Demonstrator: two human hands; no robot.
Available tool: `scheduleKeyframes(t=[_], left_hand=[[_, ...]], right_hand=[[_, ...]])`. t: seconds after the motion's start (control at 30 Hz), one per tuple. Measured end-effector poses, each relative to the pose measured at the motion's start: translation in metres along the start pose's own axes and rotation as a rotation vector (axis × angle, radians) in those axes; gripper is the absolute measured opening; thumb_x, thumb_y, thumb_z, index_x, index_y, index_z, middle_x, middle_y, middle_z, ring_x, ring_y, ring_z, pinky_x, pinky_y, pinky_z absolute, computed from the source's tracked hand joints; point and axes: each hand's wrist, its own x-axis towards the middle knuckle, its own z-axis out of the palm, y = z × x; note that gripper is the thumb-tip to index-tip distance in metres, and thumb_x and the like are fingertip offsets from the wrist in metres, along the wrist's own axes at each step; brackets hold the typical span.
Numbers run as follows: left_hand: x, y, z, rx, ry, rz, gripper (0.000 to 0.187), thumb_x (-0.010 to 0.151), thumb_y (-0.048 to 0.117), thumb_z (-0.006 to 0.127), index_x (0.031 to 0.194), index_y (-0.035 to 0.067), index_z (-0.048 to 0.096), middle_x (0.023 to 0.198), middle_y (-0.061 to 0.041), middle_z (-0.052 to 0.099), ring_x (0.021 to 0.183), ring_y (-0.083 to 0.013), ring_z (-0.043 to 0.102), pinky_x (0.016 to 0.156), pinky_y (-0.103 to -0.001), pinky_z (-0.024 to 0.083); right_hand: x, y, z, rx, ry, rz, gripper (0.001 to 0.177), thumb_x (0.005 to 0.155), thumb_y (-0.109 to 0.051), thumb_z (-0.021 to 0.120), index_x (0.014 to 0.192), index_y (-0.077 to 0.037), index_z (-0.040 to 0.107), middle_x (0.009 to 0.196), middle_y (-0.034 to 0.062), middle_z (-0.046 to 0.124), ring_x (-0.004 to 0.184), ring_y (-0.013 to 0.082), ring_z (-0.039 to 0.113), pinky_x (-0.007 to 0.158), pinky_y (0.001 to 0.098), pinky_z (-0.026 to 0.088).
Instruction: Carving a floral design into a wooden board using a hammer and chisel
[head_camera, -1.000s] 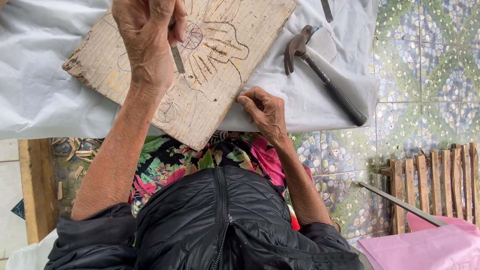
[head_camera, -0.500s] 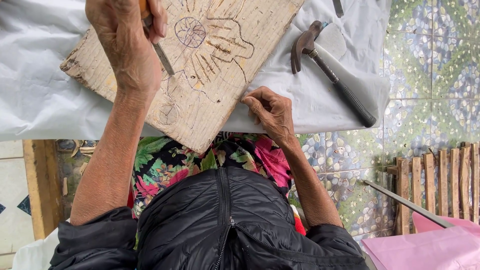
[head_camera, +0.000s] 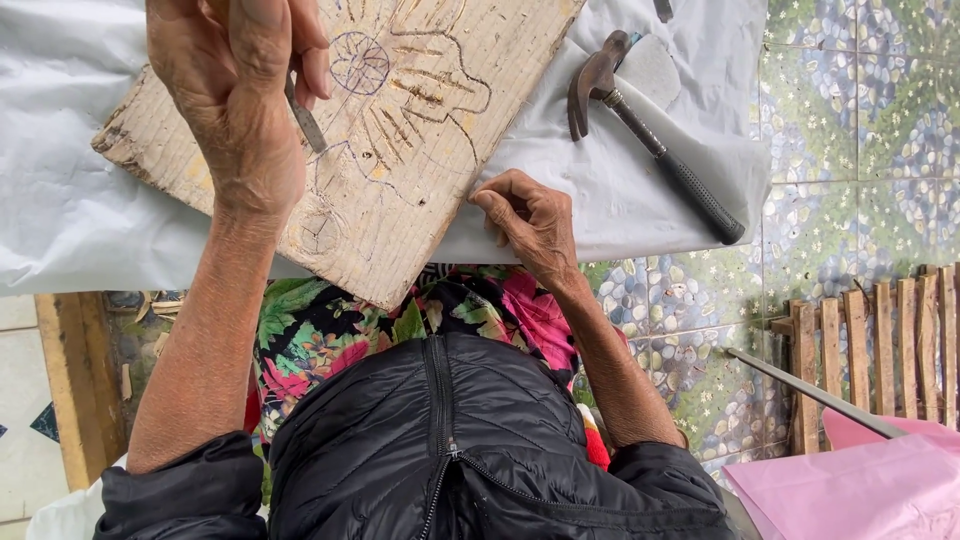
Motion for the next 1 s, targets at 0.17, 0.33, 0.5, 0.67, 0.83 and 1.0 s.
scheduleKeyframes(t=[0.17, 0.33, 0.5, 0.67, 0.83, 1.0], left_hand=[[-0.003, 0.004, 0.0, -0.014, 0.013, -0.048, 0.023, 0.118, 0.033, 0.051, 0.122, 0.011, 0.042, 0.086, -0.018, 0.052, 0.063, -0.0212, 0.048, 0.056, -0.029, 0.031], [-0.009, 0.001, -0.004, 0.003, -0.02, -0.021, 0.033, 0.118, 0.036, 0.052, 0.128, 0.005, 0.046, 0.074, -0.013, 0.044, 0.059, -0.0202, 0.042, 0.055, -0.031, 0.031], [-0.014, 0.005, -0.002, 0.033, 0.003, -0.061, 0.045, 0.114, 0.041, 0.052, 0.109, -0.003, 0.047, 0.07, -0.007, 0.035, 0.055, -0.0174, 0.04, 0.054, -0.03, 0.032], [-0.012, 0.001, 0.003, 0.053, 0.006, -0.024, 0.043, 0.114, 0.041, 0.056, 0.111, -0.002, 0.049, 0.068, -0.007, 0.042, 0.054, -0.0171, 0.045, 0.05, -0.03, 0.034], [0.004, -0.021, 0.023, -0.064, 0.006, 0.042, 0.029, 0.116, 0.032, 0.059, 0.124, 0.005, 0.054, 0.068, -0.008, 0.047, 0.05, -0.0198, 0.047, 0.044, -0.031, 0.039], [0.019, -0.037, 0.044, -0.198, 0.009, 0.001, 0.015, 0.112, 0.018, 0.062, 0.11, 0.003, 0.059, 0.063, -0.012, 0.044, 0.044, -0.0209, 0.043, 0.039, -0.031, 0.03]], right_hand=[[0.0, -0.002, 0.0, -0.02, 0.009, -0.013, 0.021, 0.103, -0.024, 0.063, 0.096, -0.006, 0.072, 0.064, 0.0014, 0.065, 0.049, 0.0069, 0.057, 0.046, 0.0185, 0.048], [0.0, 0.001, 0.0, -0.017, 0.008, -0.011, 0.021, 0.103, -0.025, 0.063, 0.097, -0.006, 0.072, 0.063, 0.0016, 0.065, 0.048, 0.0076, 0.057, 0.046, 0.0188, 0.048], [0.0, 0.002, 0.0, -0.028, 0.01, -0.038, 0.022, 0.103, -0.026, 0.062, 0.098, -0.007, 0.072, 0.065, 0.0012, 0.066, 0.051, 0.0072, 0.058, 0.048, 0.0191, 0.05], [0.0, 0.001, 0.0, -0.034, 0.007, -0.043, 0.02, 0.103, -0.025, 0.063, 0.097, -0.007, 0.072, 0.064, 0.0007, 0.066, 0.049, 0.0071, 0.058, 0.05, 0.0185, 0.05], [-0.001, 0.0, 0.0, -0.013, 0.013, -0.036, 0.021, 0.103, -0.025, 0.064, 0.098, -0.007, 0.072, 0.066, 0.0012, 0.066, 0.049, 0.0073, 0.058, 0.048, 0.0185, 0.049], [0.0, 0.0, -0.001, 0.01, 0.01, -0.021, 0.022, 0.102, -0.024, 0.064, 0.098, -0.005, 0.073, 0.066, 0.0022, 0.066, 0.05, 0.0075, 0.058, 0.047, 0.0186, 0.05]])
